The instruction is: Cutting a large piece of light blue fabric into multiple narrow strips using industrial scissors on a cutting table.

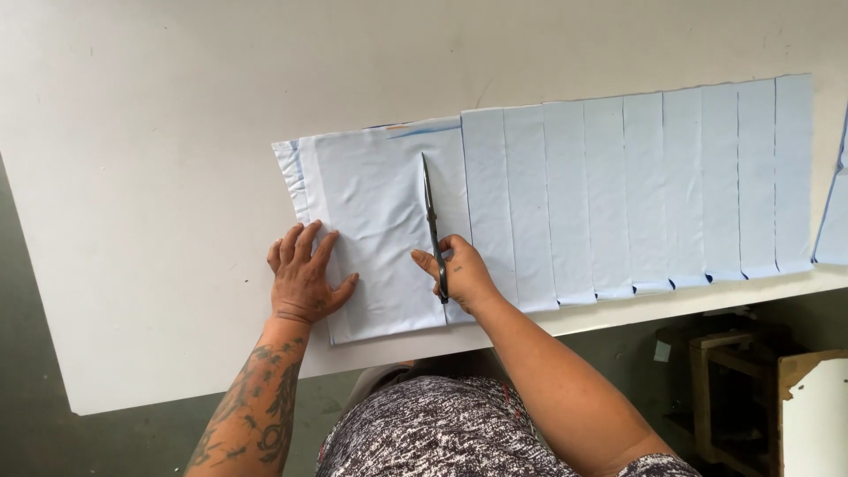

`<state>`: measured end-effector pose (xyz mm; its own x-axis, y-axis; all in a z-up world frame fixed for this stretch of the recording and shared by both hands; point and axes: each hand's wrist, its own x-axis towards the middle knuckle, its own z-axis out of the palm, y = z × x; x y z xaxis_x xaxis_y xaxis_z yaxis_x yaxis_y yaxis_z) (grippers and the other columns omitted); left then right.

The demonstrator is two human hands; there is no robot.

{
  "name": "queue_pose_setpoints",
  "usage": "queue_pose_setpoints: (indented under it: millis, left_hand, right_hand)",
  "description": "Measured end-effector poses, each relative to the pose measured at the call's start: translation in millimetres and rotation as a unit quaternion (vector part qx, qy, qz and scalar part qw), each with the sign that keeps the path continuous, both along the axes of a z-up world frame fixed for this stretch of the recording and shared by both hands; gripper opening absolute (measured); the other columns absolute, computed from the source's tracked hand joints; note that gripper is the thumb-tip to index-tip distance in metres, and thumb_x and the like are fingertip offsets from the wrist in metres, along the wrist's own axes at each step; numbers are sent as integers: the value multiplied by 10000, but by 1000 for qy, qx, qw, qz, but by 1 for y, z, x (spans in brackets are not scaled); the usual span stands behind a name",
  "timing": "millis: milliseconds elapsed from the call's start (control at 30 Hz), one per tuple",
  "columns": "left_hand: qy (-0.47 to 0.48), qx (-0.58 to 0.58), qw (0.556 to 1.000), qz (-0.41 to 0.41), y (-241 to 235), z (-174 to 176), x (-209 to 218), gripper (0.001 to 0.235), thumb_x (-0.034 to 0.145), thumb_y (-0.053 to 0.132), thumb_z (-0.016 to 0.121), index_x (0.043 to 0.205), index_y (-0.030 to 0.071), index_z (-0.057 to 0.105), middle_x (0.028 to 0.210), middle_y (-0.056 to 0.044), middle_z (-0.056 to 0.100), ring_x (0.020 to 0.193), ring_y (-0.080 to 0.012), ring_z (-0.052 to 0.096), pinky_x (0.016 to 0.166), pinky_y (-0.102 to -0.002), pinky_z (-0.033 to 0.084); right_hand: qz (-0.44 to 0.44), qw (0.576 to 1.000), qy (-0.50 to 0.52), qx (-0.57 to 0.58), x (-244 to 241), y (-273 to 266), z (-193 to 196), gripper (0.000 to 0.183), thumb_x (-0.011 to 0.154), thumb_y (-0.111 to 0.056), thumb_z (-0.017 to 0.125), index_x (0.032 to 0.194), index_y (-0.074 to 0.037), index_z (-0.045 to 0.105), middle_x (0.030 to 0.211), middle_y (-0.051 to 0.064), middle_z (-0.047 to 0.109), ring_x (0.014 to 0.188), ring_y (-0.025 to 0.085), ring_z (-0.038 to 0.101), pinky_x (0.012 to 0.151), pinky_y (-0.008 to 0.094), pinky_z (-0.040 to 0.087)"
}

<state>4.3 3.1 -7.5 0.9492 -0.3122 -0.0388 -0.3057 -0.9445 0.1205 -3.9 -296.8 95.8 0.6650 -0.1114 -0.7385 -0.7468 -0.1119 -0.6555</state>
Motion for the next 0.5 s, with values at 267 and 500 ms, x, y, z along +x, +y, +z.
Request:
queue_pose_setpoints:
  millis: [267,500]
  left_hand:
    - [-8,-11,1000,-3,1,0,1,821,744,715,650,1470,346,539,1591,-16,442,1533,-288,312,1244,-523,194]
    - [-16,-16,1000,5,2,-2,1,856,716,745,659,1471,359,545,1596,2,448,1540,-273,321,1242,-523,212]
  right_hand:
    - [-15,1000,10,8,26,0,2,796,870,-583,879,1215,74,591,595,101,621,486,199,673,459,260,535]
    - [11,1000,-2,-6,35,1,-2,728,878,-507,899,1189,82,605,593,108,629,482,203,681,442,267,548]
